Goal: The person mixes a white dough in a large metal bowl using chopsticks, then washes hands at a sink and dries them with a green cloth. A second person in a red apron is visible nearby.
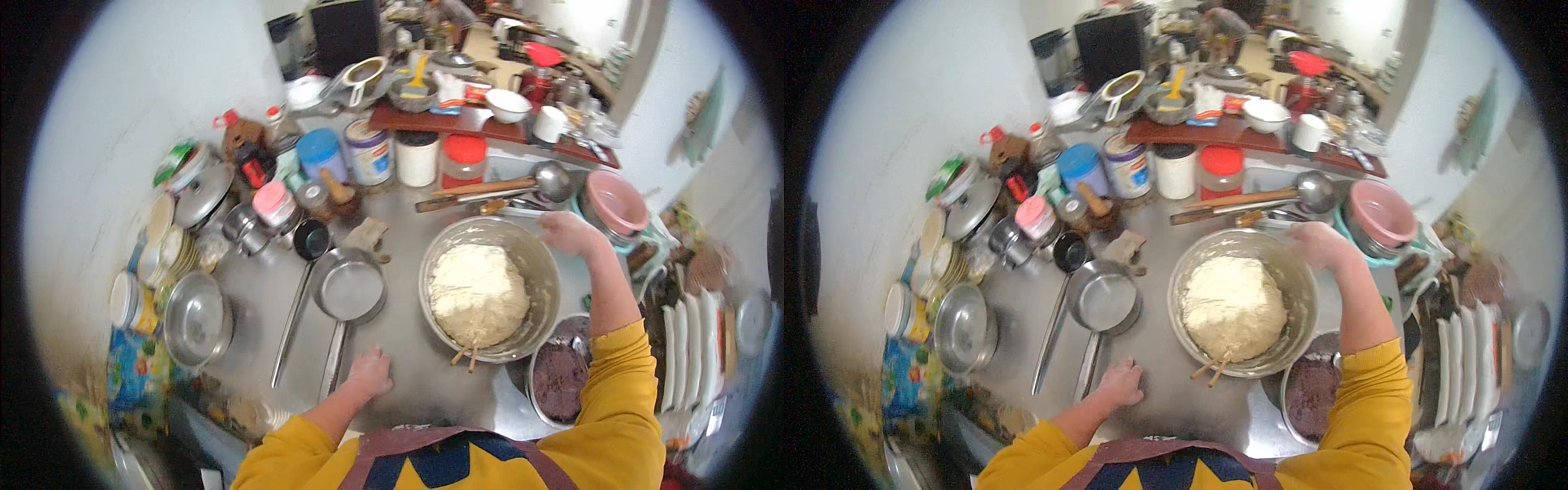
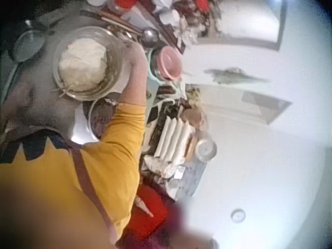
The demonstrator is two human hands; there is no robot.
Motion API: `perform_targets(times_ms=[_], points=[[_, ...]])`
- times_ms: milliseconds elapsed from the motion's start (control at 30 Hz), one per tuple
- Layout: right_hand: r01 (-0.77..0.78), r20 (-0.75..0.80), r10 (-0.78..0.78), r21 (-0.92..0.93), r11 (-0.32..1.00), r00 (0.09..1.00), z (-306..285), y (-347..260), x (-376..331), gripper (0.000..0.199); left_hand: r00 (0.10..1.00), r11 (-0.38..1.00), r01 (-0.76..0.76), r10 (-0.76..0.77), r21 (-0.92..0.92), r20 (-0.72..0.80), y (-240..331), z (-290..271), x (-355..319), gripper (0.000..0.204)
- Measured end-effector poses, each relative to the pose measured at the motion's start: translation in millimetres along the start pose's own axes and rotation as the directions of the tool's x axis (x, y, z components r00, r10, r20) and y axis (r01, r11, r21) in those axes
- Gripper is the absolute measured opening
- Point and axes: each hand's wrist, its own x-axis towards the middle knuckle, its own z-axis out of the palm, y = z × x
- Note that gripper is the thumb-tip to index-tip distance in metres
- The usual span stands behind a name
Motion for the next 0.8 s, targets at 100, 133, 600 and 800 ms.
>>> perform_targets(times_ms=[100, 133, 600, 800], points=[[-0.061, -0.043, 0.071, 0.202, 0.977, 0.997, -9, -21, -54, 0.041, 0.999, 0.999, -0.047, 0.047, 0.013, 0.009, -2, 0, 3, 0.048], [-0.04, -0.06, 0.054, 0.21, 0.977, 0.997, -9, -29, -69, 0.041, 0.998, 0.998, -0.063, 0.063, 0.017, 0.019, -3, 0, 4, 0.047], [-0.313, -0.024, 0.451, 0.686, 0.656, 0.892, 78, -143, -263, 0.036, 0.965, 0.966, -0.233, 0.216, 0.108, 0.151, -24, -2, 10, 0.044], [-0.39, 0.111, 0.468, 0.733, 0.557, 0.877, 135, -178, -302, 0.038, 0.957, 0.938, -0.285, 0.267, 0.196, 0.116, -21, -7, 7, 0.052]])
